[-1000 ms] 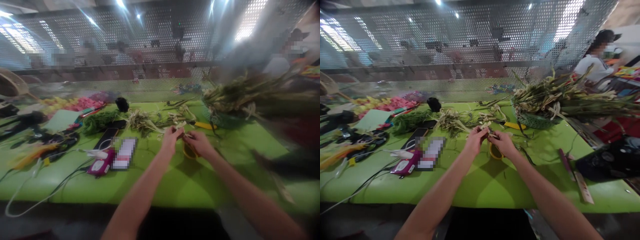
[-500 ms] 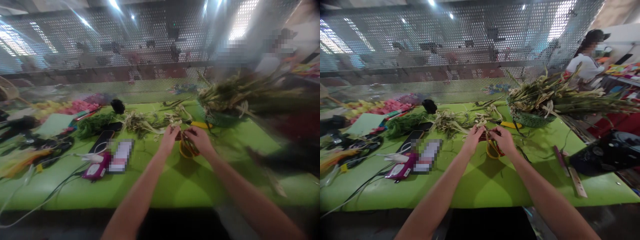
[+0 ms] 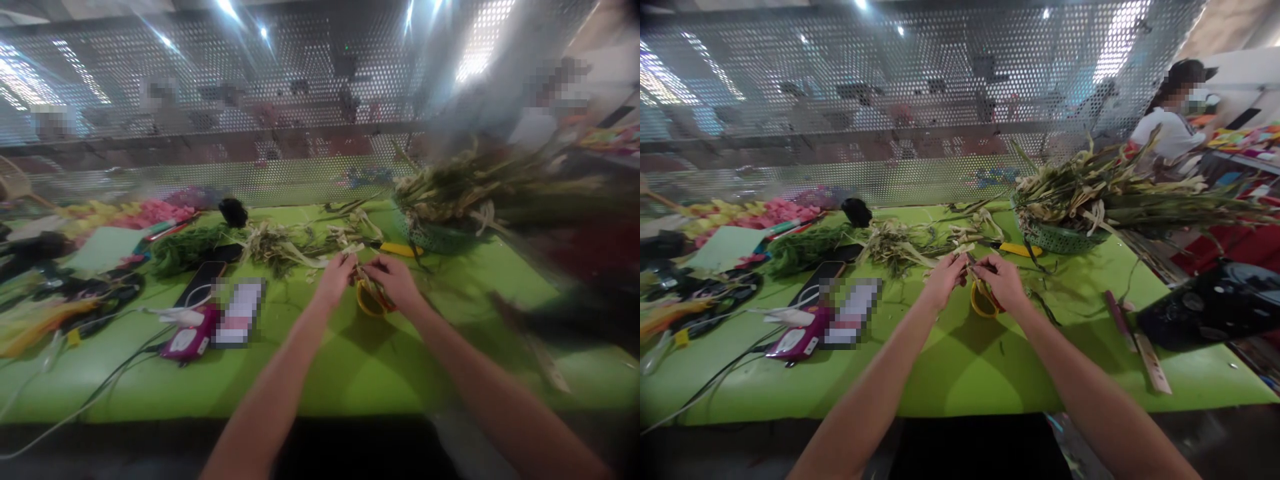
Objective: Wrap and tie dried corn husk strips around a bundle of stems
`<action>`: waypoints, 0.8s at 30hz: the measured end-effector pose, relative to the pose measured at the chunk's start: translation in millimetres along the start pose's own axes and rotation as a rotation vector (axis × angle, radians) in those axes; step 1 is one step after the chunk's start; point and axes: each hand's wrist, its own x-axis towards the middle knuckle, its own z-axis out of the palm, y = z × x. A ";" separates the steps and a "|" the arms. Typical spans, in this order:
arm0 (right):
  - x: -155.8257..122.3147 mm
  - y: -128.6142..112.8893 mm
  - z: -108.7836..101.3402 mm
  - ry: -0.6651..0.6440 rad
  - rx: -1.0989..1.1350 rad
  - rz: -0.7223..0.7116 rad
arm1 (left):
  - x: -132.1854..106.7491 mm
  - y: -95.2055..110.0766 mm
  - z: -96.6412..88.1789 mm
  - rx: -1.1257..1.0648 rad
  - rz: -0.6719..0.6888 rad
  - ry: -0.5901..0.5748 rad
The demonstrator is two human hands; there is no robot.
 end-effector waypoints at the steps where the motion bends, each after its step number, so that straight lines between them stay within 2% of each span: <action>1: 0.1 -0.2 0.0 -0.005 -0.003 0.009 | -0.1 0.8 -0.7 0.024 0.013 0.000; 6: 1.2 0.3 0.2 -0.012 0.017 0.053 | -2.0 5.7 -0.7 0.050 0.041 -0.037; 11: 0.9 -2.7 -1.4 0.006 0.022 0.035 | 0.6 4.9 -5.6 0.043 0.044 -0.080; 16: 1.0 -5.1 -5.5 -0.046 -0.010 0.027 | 8.1 0.0 -18.3 0.128 0.099 -0.030; 20: 2.2 1.1 -5.0 -0.084 -0.006 0.031 | 9.4 -0.5 -19.9 0.008 0.096 -0.068; 24: 3.1 5.1 -3.9 -0.048 0.050 0.057 | 8.7 -1.2 -17.9 -0.106 0.031 -0.101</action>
